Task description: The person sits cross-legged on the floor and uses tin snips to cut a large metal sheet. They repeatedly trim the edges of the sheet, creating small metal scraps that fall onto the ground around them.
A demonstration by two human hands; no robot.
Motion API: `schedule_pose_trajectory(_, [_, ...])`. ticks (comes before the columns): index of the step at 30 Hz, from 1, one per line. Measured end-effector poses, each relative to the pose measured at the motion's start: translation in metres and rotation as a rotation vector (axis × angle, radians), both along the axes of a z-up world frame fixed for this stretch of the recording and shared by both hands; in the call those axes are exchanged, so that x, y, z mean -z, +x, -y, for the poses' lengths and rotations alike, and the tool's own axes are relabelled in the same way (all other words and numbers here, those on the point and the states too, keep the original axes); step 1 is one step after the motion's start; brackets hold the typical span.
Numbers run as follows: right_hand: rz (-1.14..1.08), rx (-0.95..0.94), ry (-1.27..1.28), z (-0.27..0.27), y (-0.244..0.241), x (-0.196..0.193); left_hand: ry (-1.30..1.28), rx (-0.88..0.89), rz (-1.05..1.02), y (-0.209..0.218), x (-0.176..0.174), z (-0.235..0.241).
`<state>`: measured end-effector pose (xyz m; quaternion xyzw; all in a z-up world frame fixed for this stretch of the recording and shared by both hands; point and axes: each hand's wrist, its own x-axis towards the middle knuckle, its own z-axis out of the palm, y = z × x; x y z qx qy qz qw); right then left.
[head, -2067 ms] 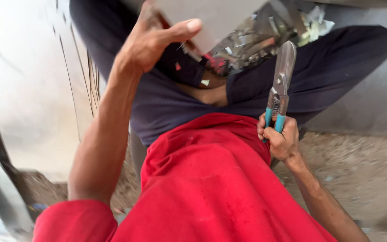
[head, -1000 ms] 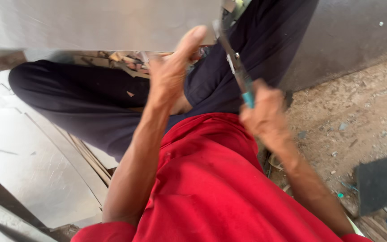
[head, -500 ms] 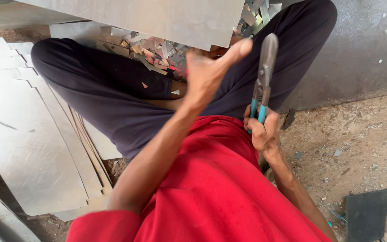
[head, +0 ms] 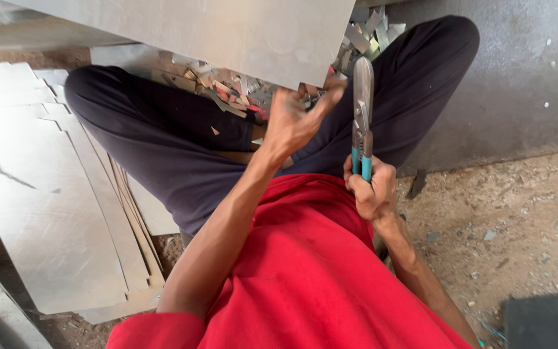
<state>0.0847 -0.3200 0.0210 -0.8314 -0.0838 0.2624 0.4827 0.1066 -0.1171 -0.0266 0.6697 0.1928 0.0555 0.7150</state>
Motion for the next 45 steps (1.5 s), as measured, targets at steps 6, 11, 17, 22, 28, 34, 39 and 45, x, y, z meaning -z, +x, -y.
schedule_pose_trajectory(6, [0.02,0.014,0.036,0.004,-0.002,0.006,0.135,0.135,0.109,-0.029,0.001,-0.058])
schedule_pose_trajectory(11, [-0.033,0.04,0.059,0.006,-0.004,0.01,-0.273,-0.753,-0.037,0.006,-0.01,-0.052])
schedule_pose_trajectory(17, [-0.033,0.014,0.141,0.002,-0.004,0.007,-0.459,-0.134,-0.085,-0.014,-0.05,-0.078])
schedule_pose_trajectory(22, [-0.213,0.059,0.21,0.005,-0.012,0.018,-0.583,-0.875,0.326,-0.07,-0.027,-0.165])
schedule_pose_trajectory(28, [-0.43,-0.31,-0.033,-0.042,0.003,-0.015,-0.488,-0.661,0.237,-0.092,-0.003,-0.128])
schedule_pose_trajectory(34, [-0.59,-0.485,-0.124,-0.092,0.008,-0.037,-0.496,-0.511,0.143,-0.102,-0.024,-0.113])
schedule_pose_trajectory(39, [-0.47,-0.527,-0.228,-0.115,0.0,-0.037,-0.525,-0.46,0.197,-0.1,-0.024,-0.12])
schedule_pose_trajectory(45, [-0.429,-0.545,-0.236,-0.116,-0.002,-0.038,-0.536,-0.447,0.23,-0.101,-0.019,-0.121])
